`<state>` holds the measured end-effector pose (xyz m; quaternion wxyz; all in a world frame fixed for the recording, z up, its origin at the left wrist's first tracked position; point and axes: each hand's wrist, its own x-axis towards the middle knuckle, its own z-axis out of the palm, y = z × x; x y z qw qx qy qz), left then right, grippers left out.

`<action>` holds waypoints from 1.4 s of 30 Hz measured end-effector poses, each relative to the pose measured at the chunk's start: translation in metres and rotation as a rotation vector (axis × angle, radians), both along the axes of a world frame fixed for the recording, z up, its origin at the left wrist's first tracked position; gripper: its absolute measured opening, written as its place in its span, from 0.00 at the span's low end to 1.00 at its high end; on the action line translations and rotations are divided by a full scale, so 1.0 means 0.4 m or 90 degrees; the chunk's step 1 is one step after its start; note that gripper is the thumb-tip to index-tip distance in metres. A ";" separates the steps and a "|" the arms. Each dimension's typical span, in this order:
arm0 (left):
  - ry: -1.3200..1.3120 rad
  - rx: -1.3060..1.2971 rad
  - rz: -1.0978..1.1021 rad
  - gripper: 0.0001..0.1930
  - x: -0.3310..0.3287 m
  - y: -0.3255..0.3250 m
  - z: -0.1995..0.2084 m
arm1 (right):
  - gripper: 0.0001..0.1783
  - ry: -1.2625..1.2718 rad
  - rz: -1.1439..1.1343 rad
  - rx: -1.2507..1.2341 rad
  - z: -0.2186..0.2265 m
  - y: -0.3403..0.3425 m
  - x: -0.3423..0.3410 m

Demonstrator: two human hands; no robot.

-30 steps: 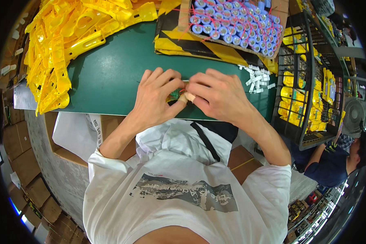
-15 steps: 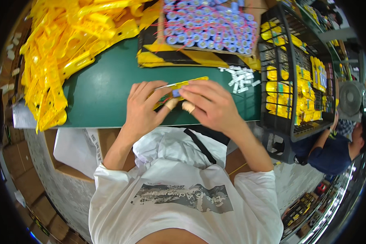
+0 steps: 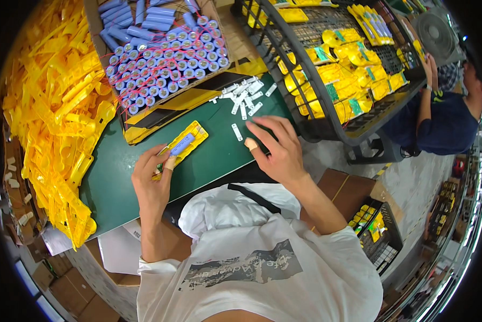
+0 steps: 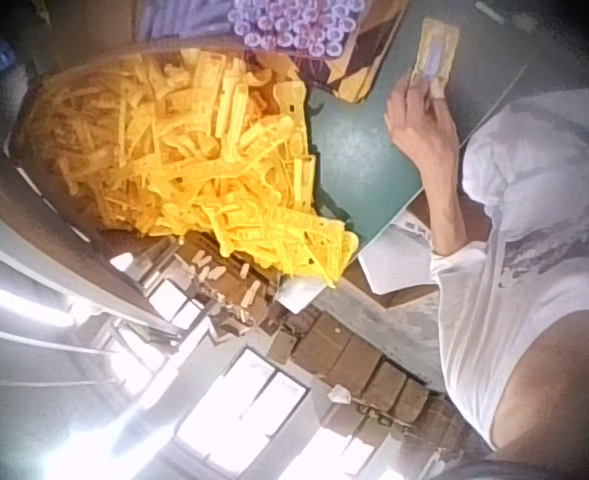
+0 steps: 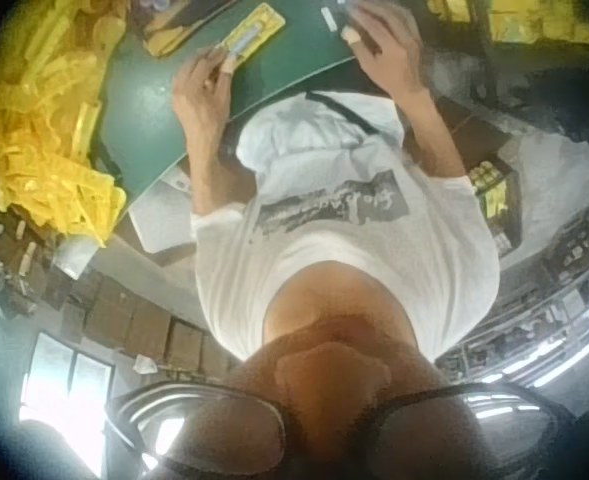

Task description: The person assembles flashlights by taking cylindrical batteries and components from containers and fitting them into plastic casings by hand.

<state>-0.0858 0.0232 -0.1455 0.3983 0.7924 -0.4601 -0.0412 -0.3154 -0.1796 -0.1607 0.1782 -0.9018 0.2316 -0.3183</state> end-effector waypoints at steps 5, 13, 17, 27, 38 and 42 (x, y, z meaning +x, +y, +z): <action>0.023 0.032 -0.002 0.07 0.014 0.009 0.004 | 0.22 0.086 0.102 -0.064 -0.008 0.017 -0.006; -0.034 0.062 -0.136 0.08 0.059 0.017 0.029 | 0.12 -0.040 0.388 -0.134 -0.039 -0.025 -0.042; -0.027 0.045 -0.156 0.08 0.061 0.027 0.032 | 0.09 -0.125 0.400 0.117 0.008 -0.027 0.045; -0.016 0.013 -0.150 0.08 0.049 0.048 0.005 | 0.10 0.149 0.419 0.386 0.070 -0.090 0.212; -0.049 -0.010 -0.157 0.09 0.053 0.047 -0.008 | 0.07 0.099 0.402 0.230 0.051 -0.093 0.248; -0.083 -0.013 -0.154 0.12 0.063 0.044 -0.019 | 0.11 0.264 0.253 0.530 0.086 -0.051 0.258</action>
